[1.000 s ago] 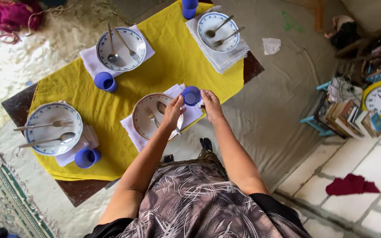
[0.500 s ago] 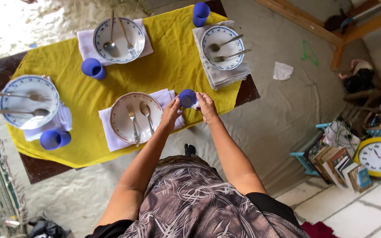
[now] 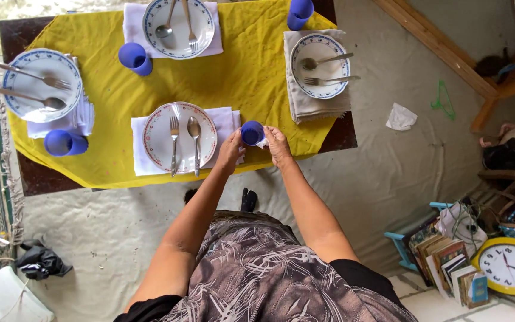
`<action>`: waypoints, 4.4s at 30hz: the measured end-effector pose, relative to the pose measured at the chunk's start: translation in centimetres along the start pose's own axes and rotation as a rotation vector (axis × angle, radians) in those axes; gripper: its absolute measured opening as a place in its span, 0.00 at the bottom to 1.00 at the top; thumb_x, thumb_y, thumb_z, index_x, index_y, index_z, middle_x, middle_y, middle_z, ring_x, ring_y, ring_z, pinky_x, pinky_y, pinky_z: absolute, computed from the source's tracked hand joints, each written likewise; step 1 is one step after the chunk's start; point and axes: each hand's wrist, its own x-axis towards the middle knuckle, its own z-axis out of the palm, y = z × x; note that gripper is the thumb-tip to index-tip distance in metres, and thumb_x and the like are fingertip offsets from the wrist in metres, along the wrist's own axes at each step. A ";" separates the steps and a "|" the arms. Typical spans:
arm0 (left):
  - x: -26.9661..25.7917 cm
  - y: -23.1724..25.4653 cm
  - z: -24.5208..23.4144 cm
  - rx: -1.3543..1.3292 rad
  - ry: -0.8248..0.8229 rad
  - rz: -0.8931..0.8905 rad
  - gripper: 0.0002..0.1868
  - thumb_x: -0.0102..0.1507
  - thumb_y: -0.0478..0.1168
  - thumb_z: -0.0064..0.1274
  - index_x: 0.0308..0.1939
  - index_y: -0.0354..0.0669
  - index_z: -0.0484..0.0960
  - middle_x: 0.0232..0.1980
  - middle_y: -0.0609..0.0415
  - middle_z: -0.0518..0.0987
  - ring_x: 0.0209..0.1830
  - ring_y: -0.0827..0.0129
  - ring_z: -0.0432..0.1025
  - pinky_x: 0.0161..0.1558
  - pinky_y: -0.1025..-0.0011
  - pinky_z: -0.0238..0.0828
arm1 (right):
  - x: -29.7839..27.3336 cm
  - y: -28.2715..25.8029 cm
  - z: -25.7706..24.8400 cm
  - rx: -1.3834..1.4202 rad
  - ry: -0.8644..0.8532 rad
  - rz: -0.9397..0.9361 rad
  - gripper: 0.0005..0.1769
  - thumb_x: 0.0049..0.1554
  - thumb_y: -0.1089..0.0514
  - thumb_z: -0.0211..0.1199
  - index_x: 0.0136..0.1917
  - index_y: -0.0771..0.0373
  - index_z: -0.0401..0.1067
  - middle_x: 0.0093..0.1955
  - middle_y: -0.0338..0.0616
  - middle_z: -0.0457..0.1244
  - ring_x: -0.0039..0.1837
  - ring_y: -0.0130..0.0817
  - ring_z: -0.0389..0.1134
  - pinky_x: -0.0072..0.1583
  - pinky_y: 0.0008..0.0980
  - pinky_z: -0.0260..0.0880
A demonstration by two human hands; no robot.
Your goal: Setting a dining table with plates, cutlery, and cups on a yellow tablecloth.
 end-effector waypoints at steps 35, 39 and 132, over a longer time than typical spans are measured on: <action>-1.5 -0.7 -1.1 0.044 0.134 0.149 0.31 0.70 0.61 0.45 0.68 0.45 0.73 0.56 0.56 0.72 0.56 0.67 0.66 0.56 0.63 0.70 | 0.9 -0.7 -1.8 -0.020 0.083 -0.076 0.15 0.61 0.45 0.64 0.54 0.55 0.73 0.46 0.33 0.67 0.40 0.23 0.66 0.38 0.25 0.66; -4.4 1.9 -1.0 0.126 0.187 0.192 0.30 0.69 0.60 0.44 0.68 0.46 0.72 0.55 0.57 0.73 0.54 0.70 0.68 0.54 0.64 0.73 | -0.7 -3.7 -0.1 0.046 0.189 -0.194 0.12 0.62 0.48 0.63 0.52 0.57 0.73 0.48 0.33 0.69 0.42 0.21 0.67 0.38 0.23 0.65; -36.7 31.7 -84.4 -0.299 0.811 0.567 0.30 0.71 0.61 0.36 0.68 0.47 0.72 0.71 0.53 0.71 0.64 0.65 0.67 0.60 0.63 0.67 | -12.2 15.4 102.2 -0.108 -0.885 0.303 0.14 0.58 0.68 0.60 0.58 0.61 0.67 0.46 0.42 0.66 0.44 0.32 0.68 0.46 0.32 0.68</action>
